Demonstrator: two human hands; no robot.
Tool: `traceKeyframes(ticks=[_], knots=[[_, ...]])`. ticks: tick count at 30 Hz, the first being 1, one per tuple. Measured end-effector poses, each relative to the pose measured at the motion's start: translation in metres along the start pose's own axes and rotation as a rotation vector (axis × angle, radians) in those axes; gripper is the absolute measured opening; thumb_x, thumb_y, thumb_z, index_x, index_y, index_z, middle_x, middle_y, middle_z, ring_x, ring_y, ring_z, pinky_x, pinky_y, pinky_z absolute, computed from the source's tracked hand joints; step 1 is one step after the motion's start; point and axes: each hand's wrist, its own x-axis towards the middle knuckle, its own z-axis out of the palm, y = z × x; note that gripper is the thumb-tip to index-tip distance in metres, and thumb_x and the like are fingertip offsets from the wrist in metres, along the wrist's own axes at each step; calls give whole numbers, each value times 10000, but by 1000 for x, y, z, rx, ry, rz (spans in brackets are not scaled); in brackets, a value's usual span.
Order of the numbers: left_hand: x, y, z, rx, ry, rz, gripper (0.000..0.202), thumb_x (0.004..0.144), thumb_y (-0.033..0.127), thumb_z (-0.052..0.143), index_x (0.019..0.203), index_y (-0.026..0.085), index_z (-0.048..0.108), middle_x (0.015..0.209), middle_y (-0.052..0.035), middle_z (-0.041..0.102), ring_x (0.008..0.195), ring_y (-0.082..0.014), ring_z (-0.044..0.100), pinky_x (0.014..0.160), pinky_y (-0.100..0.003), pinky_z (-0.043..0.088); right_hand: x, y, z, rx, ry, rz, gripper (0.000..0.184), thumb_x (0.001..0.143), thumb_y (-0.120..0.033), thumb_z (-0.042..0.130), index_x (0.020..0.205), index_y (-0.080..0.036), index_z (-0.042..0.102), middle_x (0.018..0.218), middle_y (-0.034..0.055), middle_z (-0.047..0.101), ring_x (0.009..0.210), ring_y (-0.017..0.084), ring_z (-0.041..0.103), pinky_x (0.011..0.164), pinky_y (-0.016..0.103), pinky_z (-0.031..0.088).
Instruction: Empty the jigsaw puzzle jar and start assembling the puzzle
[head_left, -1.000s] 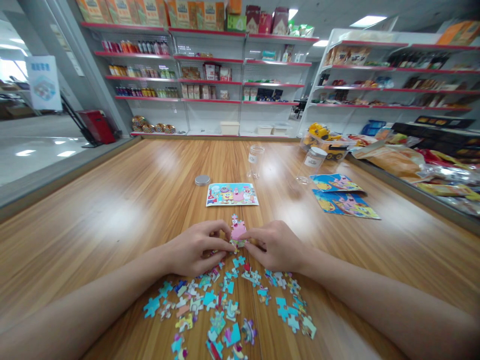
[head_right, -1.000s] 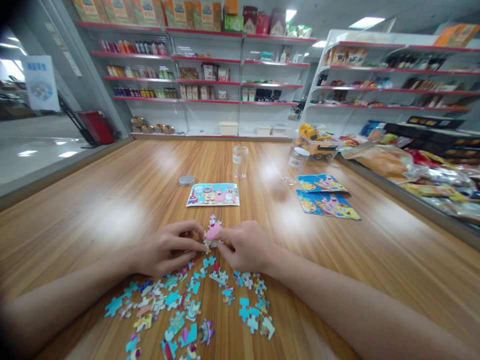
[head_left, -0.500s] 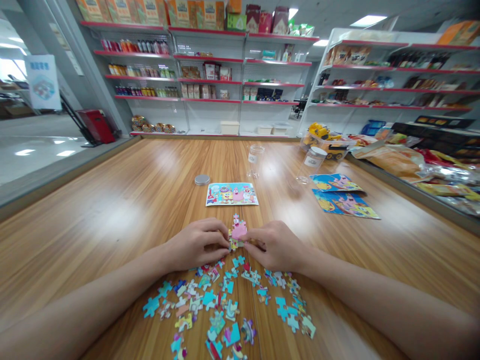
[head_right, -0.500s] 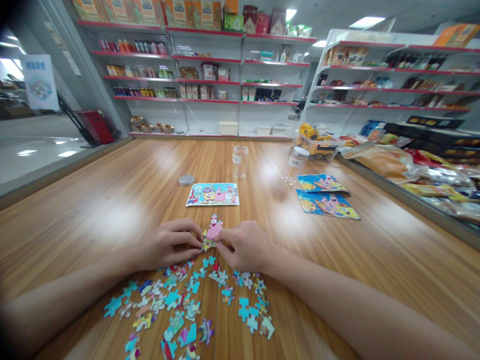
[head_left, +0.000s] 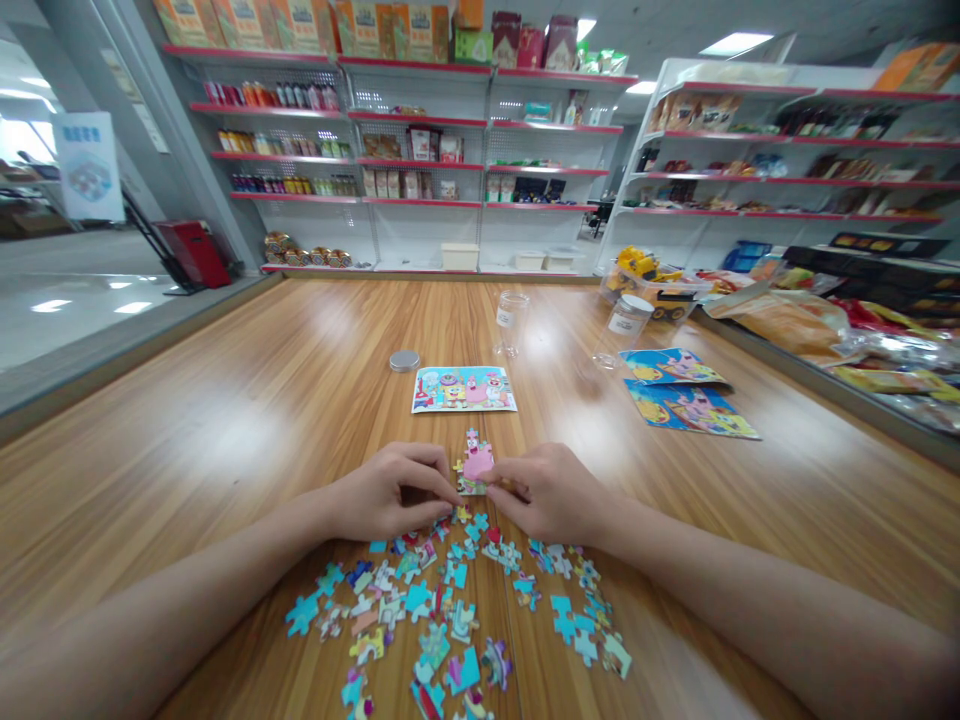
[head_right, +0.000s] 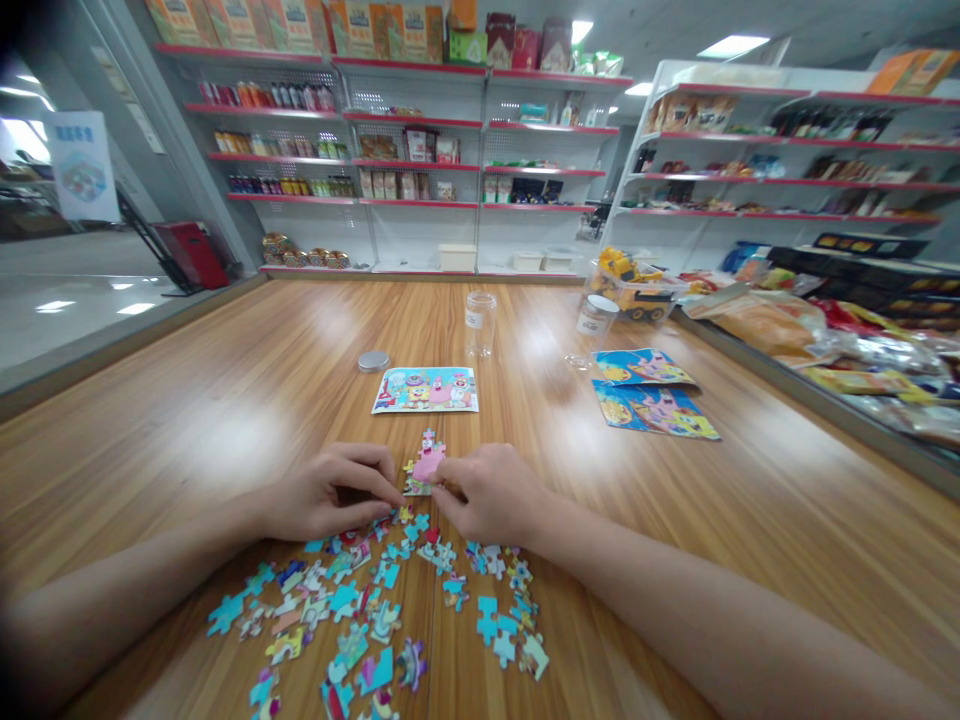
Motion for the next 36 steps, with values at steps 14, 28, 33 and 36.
traceKeyframes(ticks=[14, 28, 33, 36], knots=[[2, -6, 0, 28, 57, -155, 158, 909, 199, 613, 894, 142, 759, 764, -46, 665, 678, -120, 602, 632, -219, 442, 0, 1, 1, 41, 11, -34, 262, 894, -292, 506, 853, -164, 731, 530, 1, 568, 492, 108, 524, 516, 239, 276], [2, -7, 0, 85, 45, -89, 174, 918, 208, 622, 932, 149, 785, 754, -47, 656, 675, -118, 596, 636, -217, 430, 0, 0, 1, 41, -4, 8, 255, 899, -312, 515, 833, -168, 715, 552, 1, 576, 499, 105, 519, 521, 235, 266], [2, -7, 0, 68, 34, -126, 181, 919, 216, 621, 931, 144, 788, 757, -49, 653, 674, -118, 597, 634, -216, 430, 0, -1, 1, 54, -3, 16, 244, 899, -308, 519, 812, -166, 697, 553, -3, 569, 498, 99, 512, 523, 228, 264], [2, -8, -1, 41, 38, -128, 179, 918, 217, 630, 919, 136, 789, 752, -53, 671, 675, -119, 608, 637, -216, 433, 0, -1, 0, 70, -5, 15, 238, 896, -300, 521, 826, -164, 703, 557, -3, 568, 501, 98, 509, 525, 226, 269]])
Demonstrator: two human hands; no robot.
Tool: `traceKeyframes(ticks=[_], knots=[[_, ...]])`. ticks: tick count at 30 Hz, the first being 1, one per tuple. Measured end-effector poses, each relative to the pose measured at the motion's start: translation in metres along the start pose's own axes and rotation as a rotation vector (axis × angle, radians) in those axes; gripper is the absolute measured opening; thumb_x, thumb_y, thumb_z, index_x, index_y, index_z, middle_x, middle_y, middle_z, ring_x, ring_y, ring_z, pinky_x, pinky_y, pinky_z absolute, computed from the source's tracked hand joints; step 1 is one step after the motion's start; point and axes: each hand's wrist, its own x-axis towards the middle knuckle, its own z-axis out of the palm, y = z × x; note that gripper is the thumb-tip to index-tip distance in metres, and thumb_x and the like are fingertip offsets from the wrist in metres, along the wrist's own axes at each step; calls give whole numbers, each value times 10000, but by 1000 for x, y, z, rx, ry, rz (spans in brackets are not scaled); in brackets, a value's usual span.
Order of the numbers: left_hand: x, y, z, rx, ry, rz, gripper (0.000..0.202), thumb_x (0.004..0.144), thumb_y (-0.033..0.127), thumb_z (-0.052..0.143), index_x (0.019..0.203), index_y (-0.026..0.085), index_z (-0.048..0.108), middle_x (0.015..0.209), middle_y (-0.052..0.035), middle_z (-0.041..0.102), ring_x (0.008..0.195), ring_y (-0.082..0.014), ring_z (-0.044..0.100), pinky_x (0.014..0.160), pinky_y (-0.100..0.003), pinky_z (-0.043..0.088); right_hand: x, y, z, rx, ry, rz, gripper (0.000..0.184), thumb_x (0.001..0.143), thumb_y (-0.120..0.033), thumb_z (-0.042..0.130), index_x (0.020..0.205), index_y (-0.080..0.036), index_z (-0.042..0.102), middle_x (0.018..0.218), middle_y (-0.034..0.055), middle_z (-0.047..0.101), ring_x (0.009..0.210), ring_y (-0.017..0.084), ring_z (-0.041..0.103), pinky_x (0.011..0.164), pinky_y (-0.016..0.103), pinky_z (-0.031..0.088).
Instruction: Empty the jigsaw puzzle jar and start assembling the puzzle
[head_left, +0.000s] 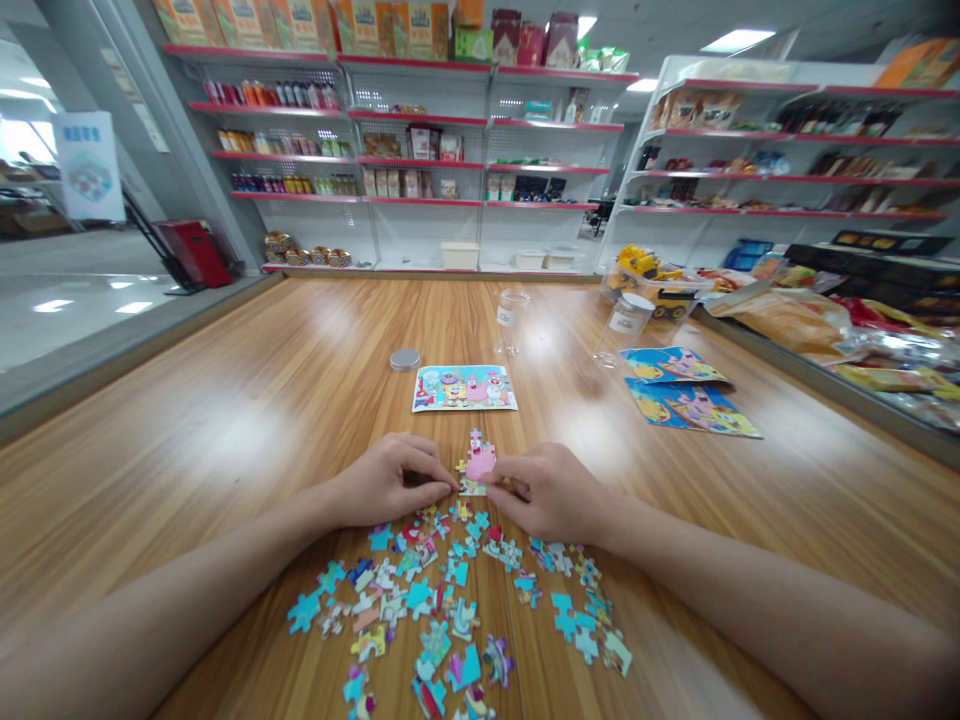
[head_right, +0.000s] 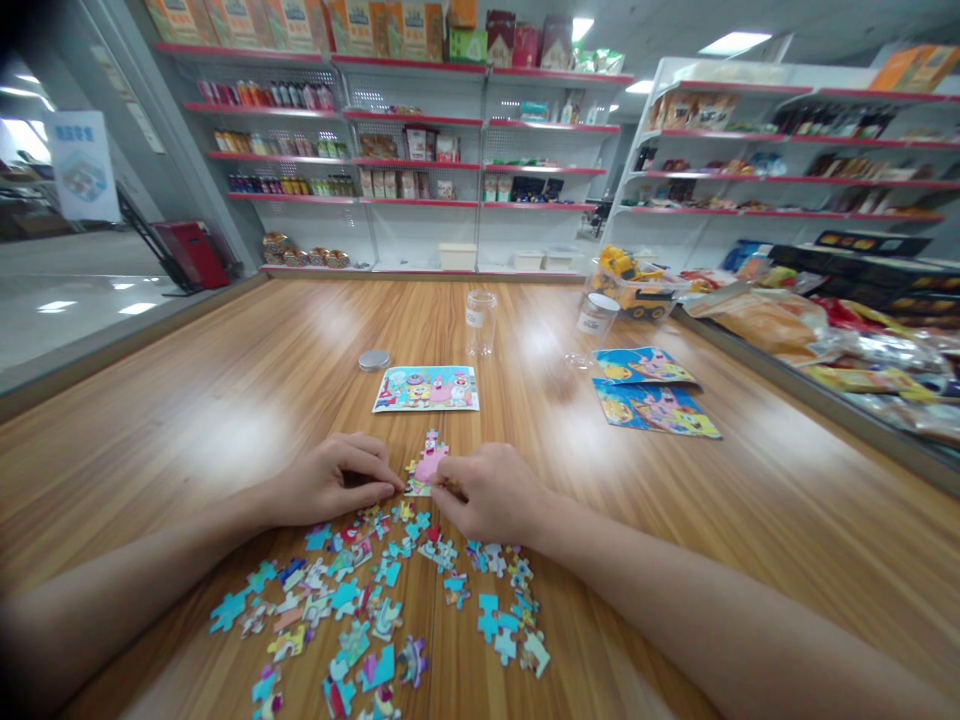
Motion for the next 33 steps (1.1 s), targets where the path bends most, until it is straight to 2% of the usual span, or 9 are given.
traceKeyframes(ticks=[4, 7, 12, 14, 16, 20, 23, 26, 33], knots=[[1, 0, -1, -14, -11, 17, 166, 912, 205, 640, 930, 138, 792, 752, -55, 691, 678, -119, 616, 648, -220, 435, -1, 0, 0, 41, 4, 5, 220, 883, -287, 540, 870, -163, 722, 554, -11, 548, 498, 92, 485, 526, 226, 267], [1, 1, -1, 3, -23, 32, 158, 907, 196, 643, 923, 146, 792, 746, -52, 693, 681, -122, 612, 654, -229, 429, 0, 1, 3, 176, 28, 52, 211, 867, -274, 555, 868, -151, 727, 520, -35, 475, 468, 74, 406, 518, 223, 264], [1, 3, -2, 23, -64, 72, 142, 899, 190, 657, 925, 141, 787, 746, -54, 686, 695, -131, 602, 669, -244, 417, 9, 14, -1, 646, 71, 352, 320, 815, -420, 623, 747, -112, 675, 496, -54, 396, 455, 65, 309, 449, 219, 194], [1, 4, -2, 20, -86, 91, 137, 898, 192, 664, 933, 141, 786, 746, -54, 680, 697, -131, 594, 669, -246, 412, 13, 22, -9, 828, 8, 416, 364, 751, -477, 681, 705, -119, 631, 484, -64, 397, 435, 57, 290, 428, 217, 170], [1, 4, -3, 13, -93, 101, 132, 898, 197, 672, 936, 144, 788, 741, -51, 677, 699, -130, 590, 673, -247, 408, 16, 28, -18, 937, -156, 435, 396, 701, -500, 730, 654, -137, 580, 457, -81, 375, 409, 47, 261, 407, 214, 150], [1, 4, -5, -40, -105, 84, 118, 893, 199, 688, 934, 157, 791, 759, -46, 691, 713, -124, 597, 695, -244, 416, 16, 27, -32, 791, -489, 370, 415, 680, -466, 782, 598, -137, 543, 475, -65, 434, 419, 39, 323, 392, 185, 191], [2, 4, -6, -78, -124, 53, 110, 891, 214, 699, 903, 159, 793, 749, -41, 694, 717, -121, 598, 702, -239, 424, 13, 20, -34, 636, -631, 302, 412, 705, -470, 783, 618, -133, 561, 523, -43, 505, 453, 48, 403, 401, 171, 262], [2, 4, -7, -85, -148, 38, 104, 885, 223, 708, 878, 164, 793, 745, -36, 690, 733, -126, 591, 715, -247, 420, 12, 11, -35, 495, -680, 278, 432, 671, -478, 828, 617, -134, 572, 527, -49, 520, 464, 50, 427, 405, 168, 274], [-1, 3, -11, -88, -226, 50, 82, 878, 256, 728, 899, 208, 792, 770, -21, 681, 767, -135, 575, 751, -273, 402, 12, -8, -38, 232, -644, 251, 403, 654, -436, 861, 596, -135, 600, 520, -62, 526, 453, 42, 411, 425, 181, 252]])
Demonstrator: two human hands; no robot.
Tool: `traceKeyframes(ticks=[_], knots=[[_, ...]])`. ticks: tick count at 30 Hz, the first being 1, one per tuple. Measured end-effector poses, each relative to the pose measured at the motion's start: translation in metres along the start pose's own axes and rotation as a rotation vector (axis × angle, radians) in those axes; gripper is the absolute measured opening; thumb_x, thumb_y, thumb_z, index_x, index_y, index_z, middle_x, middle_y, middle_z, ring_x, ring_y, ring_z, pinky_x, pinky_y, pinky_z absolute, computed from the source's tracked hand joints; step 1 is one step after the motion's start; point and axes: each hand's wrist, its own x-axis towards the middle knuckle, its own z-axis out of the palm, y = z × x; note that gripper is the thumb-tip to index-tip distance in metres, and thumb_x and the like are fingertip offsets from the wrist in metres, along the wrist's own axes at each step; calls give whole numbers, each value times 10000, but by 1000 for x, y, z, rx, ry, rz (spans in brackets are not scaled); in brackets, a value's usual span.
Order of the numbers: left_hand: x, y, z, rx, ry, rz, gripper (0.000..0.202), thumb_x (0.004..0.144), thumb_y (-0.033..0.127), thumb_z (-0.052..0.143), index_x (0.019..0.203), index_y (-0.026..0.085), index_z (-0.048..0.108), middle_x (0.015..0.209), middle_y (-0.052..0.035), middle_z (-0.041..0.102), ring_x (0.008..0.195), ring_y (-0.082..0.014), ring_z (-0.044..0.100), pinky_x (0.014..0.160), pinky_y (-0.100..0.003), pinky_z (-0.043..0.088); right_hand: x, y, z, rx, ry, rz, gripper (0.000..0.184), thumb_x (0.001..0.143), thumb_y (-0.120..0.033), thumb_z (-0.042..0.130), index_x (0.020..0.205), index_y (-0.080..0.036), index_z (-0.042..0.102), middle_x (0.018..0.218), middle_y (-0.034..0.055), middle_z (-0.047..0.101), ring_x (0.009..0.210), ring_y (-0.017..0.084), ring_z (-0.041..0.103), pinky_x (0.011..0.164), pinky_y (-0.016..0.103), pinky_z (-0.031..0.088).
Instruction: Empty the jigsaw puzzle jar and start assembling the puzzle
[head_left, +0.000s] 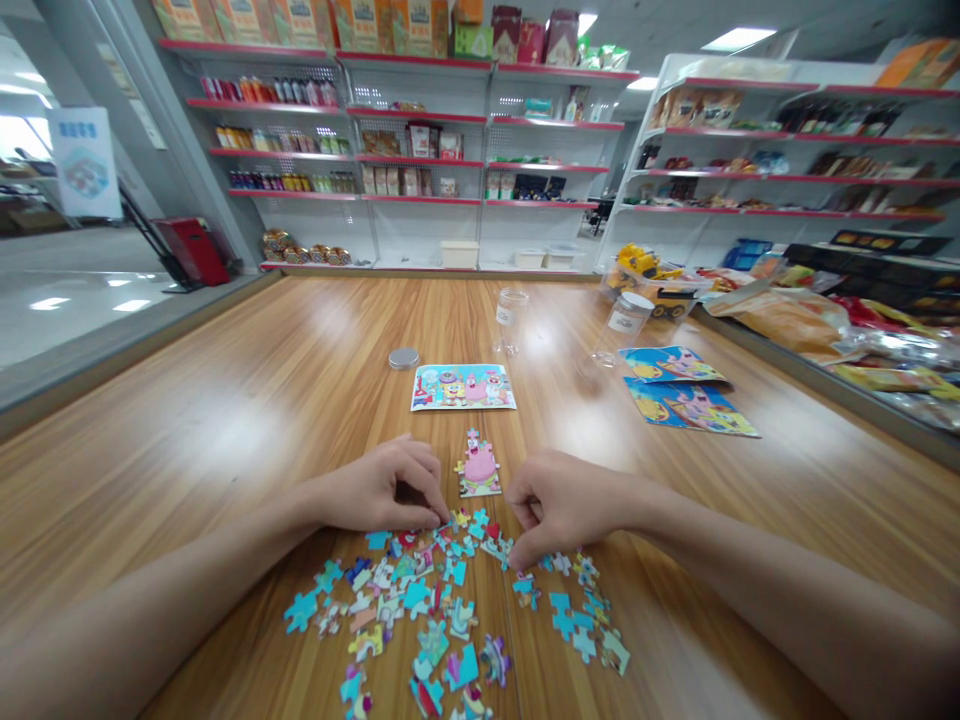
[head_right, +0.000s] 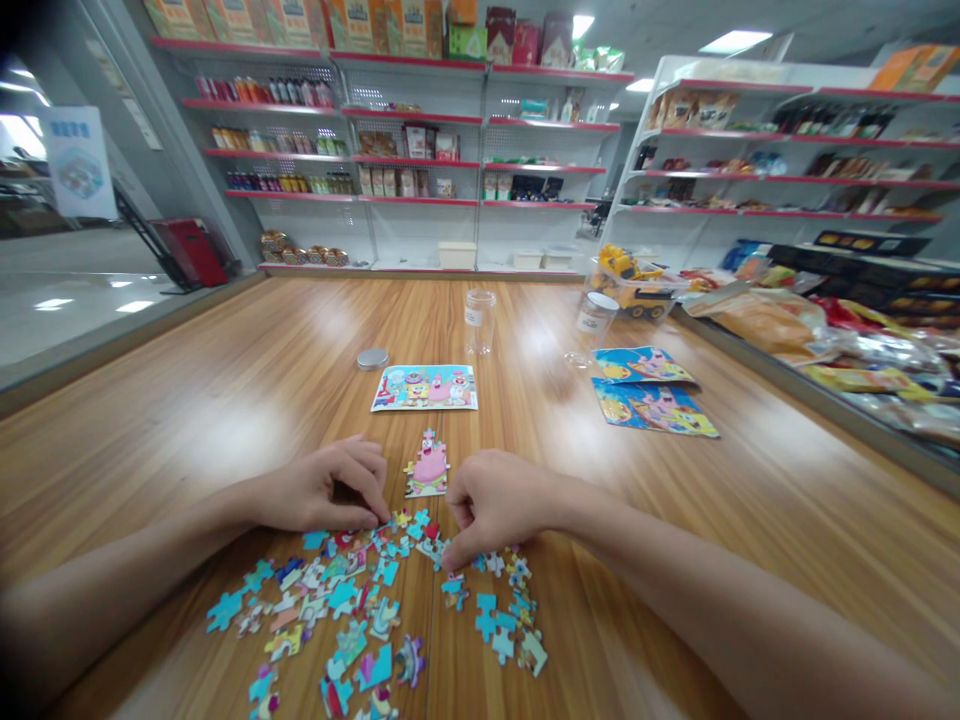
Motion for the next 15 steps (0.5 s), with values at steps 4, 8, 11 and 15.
traceKeyframes(ticks=[4, 8, 11, 15], knots=[[-1, 0, -1, -2, -16, -9, 74, 878, 260, 729, 904, 224, 788, 781, -15, 676, 778, -136, 568, 759, -274, 399, 0, -1, 0, -13, -7, 3, 394, 661, -430, 859, 600, -138, 601, 527, -61, 532, 459, 43, 414, 433, 181, 251], [0, 0, -1, -44, -3, -34, 95, 859, 261, 744, 801, 185, 750, 761, -10, 671, 762, -129, 566, 752, -266, 402, 0, 1, 0, -7, -9, 2, 395, 665, -443, 855, 608, -141, 608, 532, -59, 536, 459, 45, 413, 437, 186, 252], [1, -1, -2, -94, 15, -62, 240, 839, 305, 760, 679, 147, 679, 685, -6, 618, 694, -121, 535, 699, -260, 398, 0, 2, 2, -23, 7, 7, 414, 673, -483, 840, 607, -145, 610, 535, -53, 541, 457, 50, 413, 435, 197, 244], [-2, -5, -5, -190, 14, -120, 286, 841, 335, 751, 668, 126, 659, 676, -14, 589, 677, -123, 532, 645, -247, 403, 0, 1, 3, -59, 17, -1, 427, 686, -514, 822, 605, -150, 615, 543, -44, 553, 462, 56, 420, 443, 208, 241]])
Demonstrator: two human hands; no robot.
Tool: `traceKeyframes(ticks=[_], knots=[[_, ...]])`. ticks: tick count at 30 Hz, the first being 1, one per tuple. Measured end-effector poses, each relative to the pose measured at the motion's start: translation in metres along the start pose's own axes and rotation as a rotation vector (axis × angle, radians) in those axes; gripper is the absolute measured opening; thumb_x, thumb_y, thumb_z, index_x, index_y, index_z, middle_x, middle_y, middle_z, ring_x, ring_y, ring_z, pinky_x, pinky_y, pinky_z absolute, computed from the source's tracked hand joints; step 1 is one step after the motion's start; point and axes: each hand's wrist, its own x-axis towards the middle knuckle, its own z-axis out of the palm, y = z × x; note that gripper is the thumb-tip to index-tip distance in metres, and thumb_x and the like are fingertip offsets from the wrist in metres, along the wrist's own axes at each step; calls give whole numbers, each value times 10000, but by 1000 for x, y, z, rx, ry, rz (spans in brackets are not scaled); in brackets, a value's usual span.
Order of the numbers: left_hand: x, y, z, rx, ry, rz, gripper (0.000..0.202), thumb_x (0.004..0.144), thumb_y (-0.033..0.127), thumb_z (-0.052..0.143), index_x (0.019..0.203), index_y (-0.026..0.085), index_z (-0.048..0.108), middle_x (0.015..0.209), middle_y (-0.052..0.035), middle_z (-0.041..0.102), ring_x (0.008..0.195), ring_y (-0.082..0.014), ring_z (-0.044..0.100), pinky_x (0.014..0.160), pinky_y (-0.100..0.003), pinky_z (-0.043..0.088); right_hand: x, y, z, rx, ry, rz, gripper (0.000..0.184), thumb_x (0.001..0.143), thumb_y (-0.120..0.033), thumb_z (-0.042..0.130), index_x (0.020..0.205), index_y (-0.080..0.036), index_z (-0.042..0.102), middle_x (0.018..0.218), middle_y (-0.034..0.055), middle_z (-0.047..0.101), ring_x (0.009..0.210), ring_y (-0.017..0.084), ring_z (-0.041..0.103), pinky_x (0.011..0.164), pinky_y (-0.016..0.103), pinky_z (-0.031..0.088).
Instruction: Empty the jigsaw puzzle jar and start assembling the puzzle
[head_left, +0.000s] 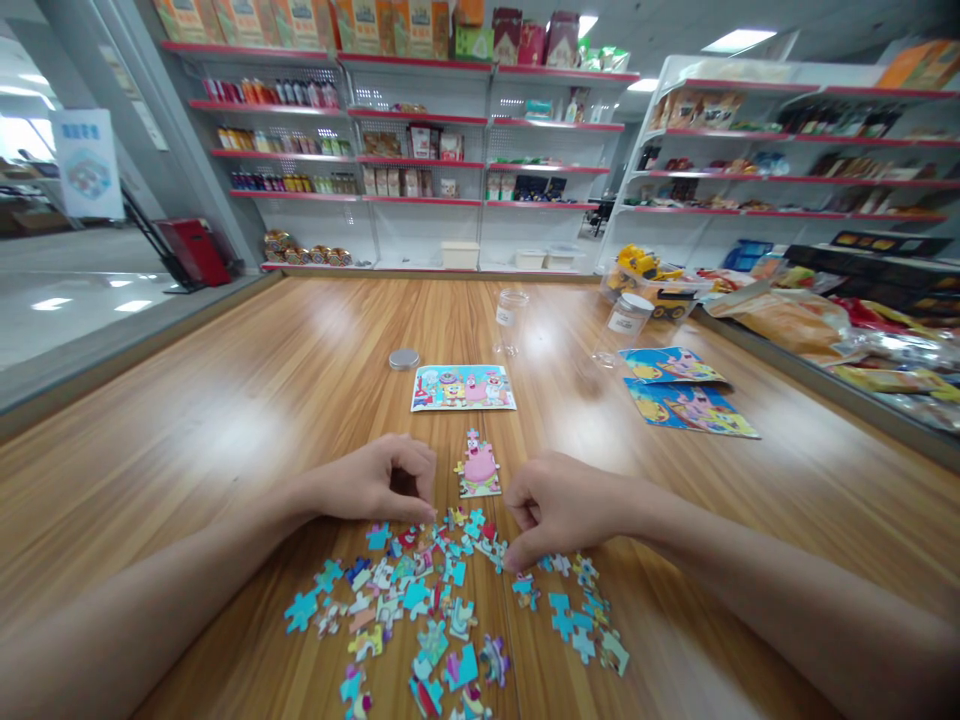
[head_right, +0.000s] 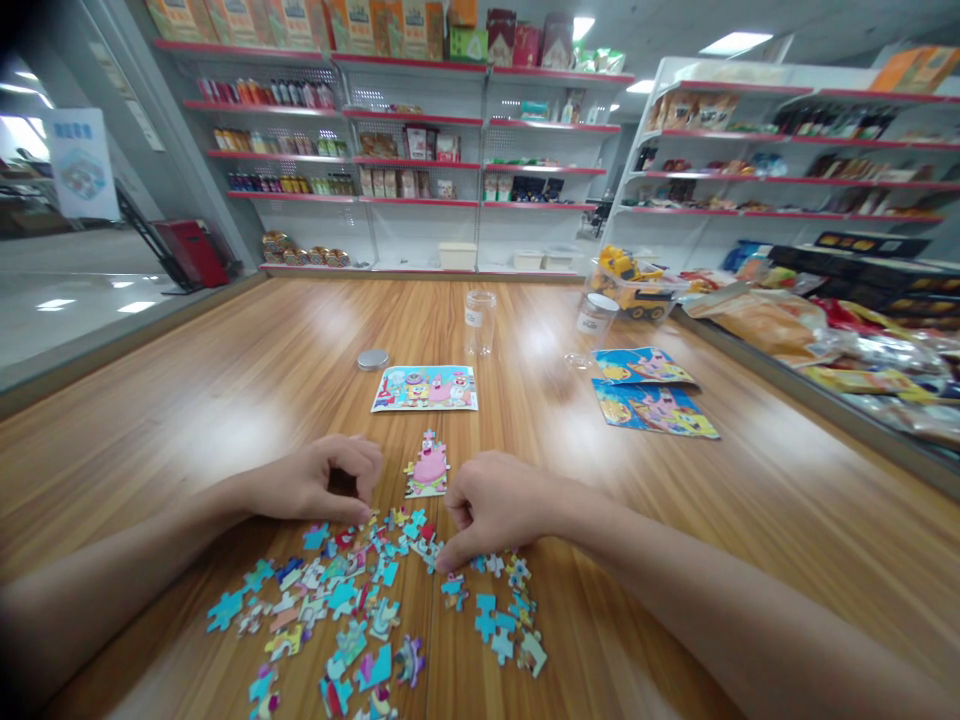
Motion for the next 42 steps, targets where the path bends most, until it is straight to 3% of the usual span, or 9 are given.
traceKeyframes(ticks=[5, 9, 14, 37, 42], knots=[[-5, -3, -15, -114, -86, -143, 217, 834, 324, 759, 785, 117, 720, 739, -32, 630, 689, -126, 563, 623, -229, 418, 0, -2, 0, -11, 15, 16, 431, 683, -519, 825, 600, -150, 618, 539, -42, 551, 464, 57, 422, 445, 212, 239], [-6, 2, -23, -135, -213, -125, 116, 851, 261, 735, 881, 152, 759, 854, -56, 681, 812, -153, 613, 737, -243, 473, 0, -3, 0, -10, 18, 23, 442, 684, -526, 825, 587, -151, 614, 528, -44, 540, 459, 56, 413, 443, 215, 235], [-4, 7, -23, -82, -249, -100, 83, 848, 221, 718, 809, 153, 745, 818, -49, 657, 815, -154, 604, 749, -236, 484, 0, -2, 1, -6, 26, 23, 442, 691, -530, 815, 587, -150, 615, 524, -45, 535, 459, 56, 406, 454, 220, 236], [-4, 1, -18, -146, -176, -167, 159, 856, 239, 655, 760, 123, 605, 755, -17, 582, 718, -126, 531, 666, -220, 446, 0, -3, 1, -14, 38, 25, 449, 698, -541, 811, 585, -151, 619, 524, -38, 538, 466, 60, 412, 466, 223, 238], [-14, -9, -35, 55, -55, -21, 122, 848, 256, 656, 864, 135, 647, 967, -74, 605, 912, -192, 553, 871, -304, 452, 0, -2, 2, -13, 45, 6, 448, 699, -529, 813, 570, -151, 609, 518, -40, 529, 464, 60, 405, 470, 224, 239]])
